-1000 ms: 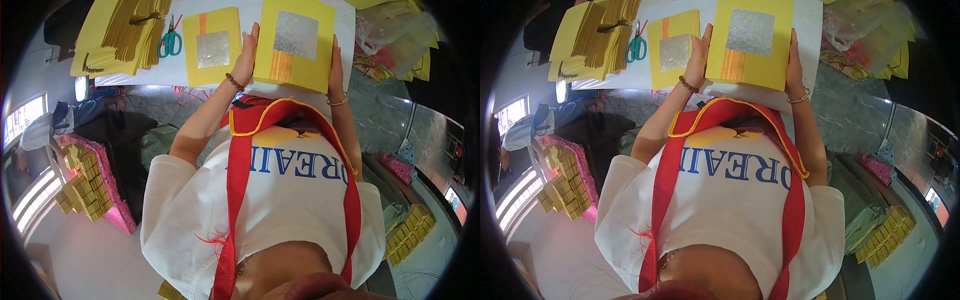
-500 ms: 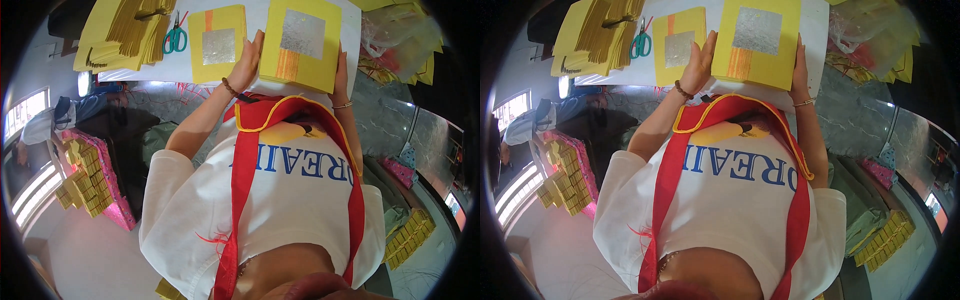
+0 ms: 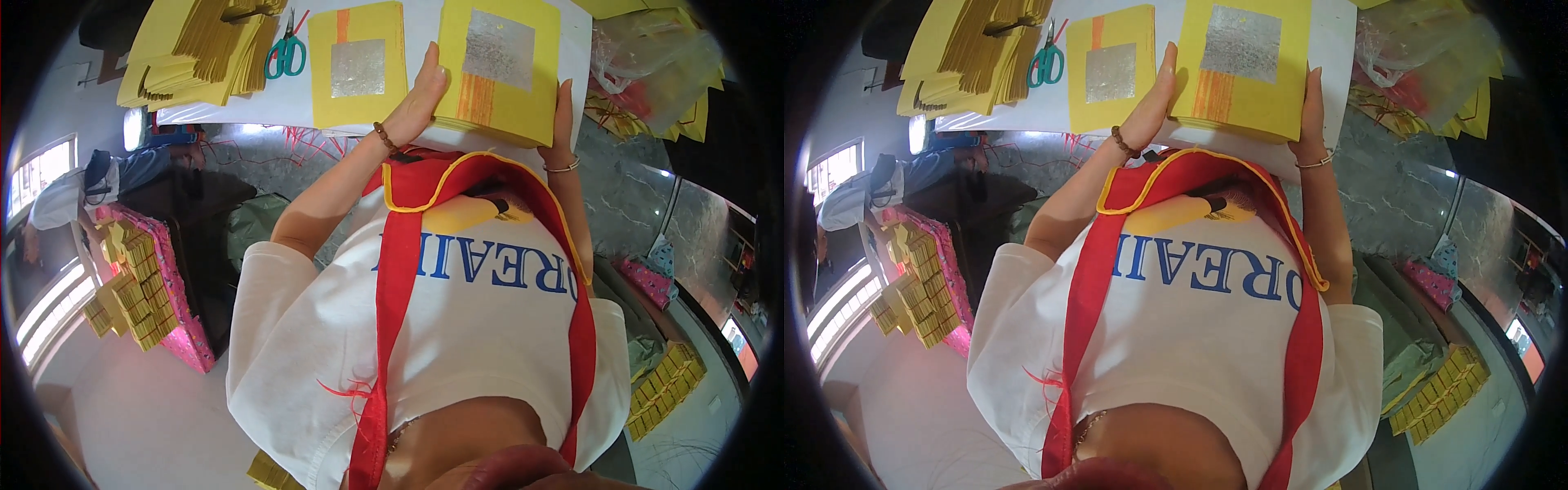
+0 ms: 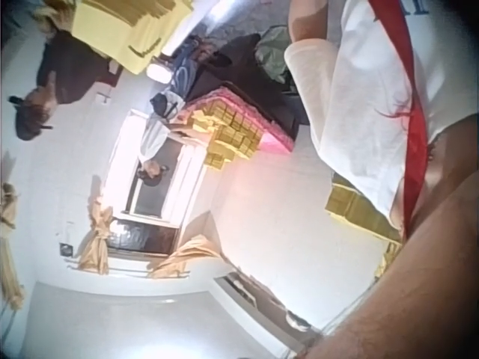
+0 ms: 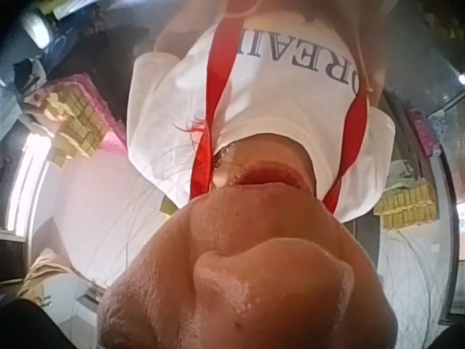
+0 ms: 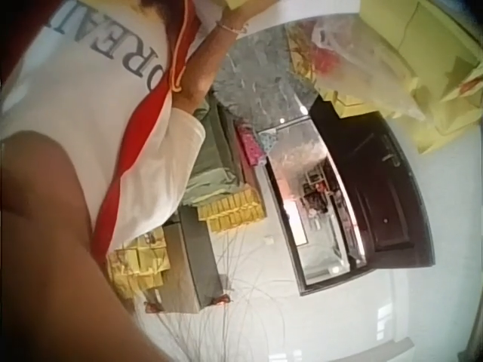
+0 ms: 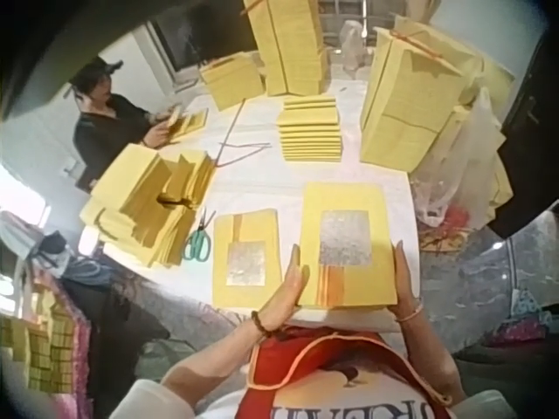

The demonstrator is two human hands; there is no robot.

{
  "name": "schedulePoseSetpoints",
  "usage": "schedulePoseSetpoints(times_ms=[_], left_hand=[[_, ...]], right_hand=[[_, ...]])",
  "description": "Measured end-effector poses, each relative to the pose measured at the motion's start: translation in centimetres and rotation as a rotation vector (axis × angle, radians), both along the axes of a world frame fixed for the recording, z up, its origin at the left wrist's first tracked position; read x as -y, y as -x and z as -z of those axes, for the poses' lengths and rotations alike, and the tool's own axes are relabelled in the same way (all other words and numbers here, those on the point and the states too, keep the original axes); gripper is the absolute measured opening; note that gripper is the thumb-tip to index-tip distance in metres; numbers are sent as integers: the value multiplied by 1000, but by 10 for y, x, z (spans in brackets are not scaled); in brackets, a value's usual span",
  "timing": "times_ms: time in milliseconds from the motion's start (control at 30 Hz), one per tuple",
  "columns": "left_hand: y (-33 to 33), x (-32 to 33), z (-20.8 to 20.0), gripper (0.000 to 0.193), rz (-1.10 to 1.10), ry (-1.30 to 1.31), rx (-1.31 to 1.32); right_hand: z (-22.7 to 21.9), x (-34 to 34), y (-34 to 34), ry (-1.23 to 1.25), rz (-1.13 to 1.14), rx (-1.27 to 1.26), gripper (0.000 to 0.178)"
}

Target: Folding yellow ritual paper sheets with silver foil inserts and stacking them.

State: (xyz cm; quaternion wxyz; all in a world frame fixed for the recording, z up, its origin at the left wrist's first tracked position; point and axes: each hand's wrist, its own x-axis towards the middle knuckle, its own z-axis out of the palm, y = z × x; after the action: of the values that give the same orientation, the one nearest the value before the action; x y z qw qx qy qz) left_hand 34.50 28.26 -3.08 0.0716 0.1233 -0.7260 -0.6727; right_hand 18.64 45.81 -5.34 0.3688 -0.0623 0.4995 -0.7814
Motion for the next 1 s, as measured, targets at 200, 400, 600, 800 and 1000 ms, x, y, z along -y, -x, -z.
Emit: schedulePoseSetpoints(times_ms=[200, 400, 600, 800, 1000], left_hand=[[3, -6, -3, 71, -150, -96, 52], [2, 0, 8, 70, -129, -15, 5], [4, 3, 5, 72, -125, -40, -33], [2, -6, 15, 71, -123, -41, -104], [1, 0, 10, 66, -124, 88, -163]], right_hand=[[-1, 0, 1, 23, -43, -36, 51], [-2, -1, -2, -114, -23, -12, 49], [-5, -4, -2, -80, 46, -323, 52], [-12, -2, -16, -22, 58, -337, 53], [-18, -3, -20, 14, 44, -269, 52]])
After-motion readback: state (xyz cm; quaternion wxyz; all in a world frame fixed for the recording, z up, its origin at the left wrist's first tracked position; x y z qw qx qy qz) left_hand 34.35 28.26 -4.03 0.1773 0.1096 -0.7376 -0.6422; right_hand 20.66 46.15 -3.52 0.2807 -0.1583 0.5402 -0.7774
